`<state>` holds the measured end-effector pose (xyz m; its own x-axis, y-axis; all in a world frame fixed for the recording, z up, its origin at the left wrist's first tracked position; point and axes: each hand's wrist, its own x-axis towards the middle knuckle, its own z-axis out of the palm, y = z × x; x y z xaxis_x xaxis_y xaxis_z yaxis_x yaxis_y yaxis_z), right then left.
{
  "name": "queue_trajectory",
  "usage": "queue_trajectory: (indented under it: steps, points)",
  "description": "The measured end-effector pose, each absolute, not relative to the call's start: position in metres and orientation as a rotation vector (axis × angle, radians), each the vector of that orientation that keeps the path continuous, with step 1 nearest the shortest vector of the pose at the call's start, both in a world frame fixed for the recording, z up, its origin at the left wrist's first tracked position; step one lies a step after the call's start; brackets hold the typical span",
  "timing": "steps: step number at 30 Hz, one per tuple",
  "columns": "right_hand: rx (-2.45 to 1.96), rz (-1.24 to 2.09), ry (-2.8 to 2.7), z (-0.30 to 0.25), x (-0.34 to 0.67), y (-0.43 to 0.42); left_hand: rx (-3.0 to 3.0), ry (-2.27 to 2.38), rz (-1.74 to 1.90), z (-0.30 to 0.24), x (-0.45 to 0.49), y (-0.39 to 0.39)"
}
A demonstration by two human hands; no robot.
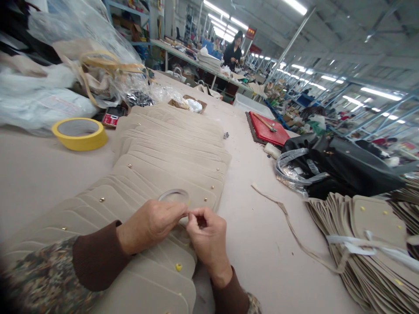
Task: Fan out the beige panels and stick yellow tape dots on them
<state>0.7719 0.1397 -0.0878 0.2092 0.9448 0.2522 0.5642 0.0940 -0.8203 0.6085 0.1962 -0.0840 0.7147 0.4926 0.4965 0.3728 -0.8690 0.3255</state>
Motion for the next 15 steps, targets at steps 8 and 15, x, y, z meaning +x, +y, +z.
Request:
queue_trajectory:
  steps: [8, 15]
  points:
    - [-1.661, 0.852, -0.998, -0.092, 0.806, 0.148, 2.844, 0.989, 0.607, -0.086, 0.607, 0.208]
    - [-1.714, 0.936, -1.073, -0.1, 0.81, 0.146, 2.842, 0.972, 0.346, -0.082, 0.605, 0.208]
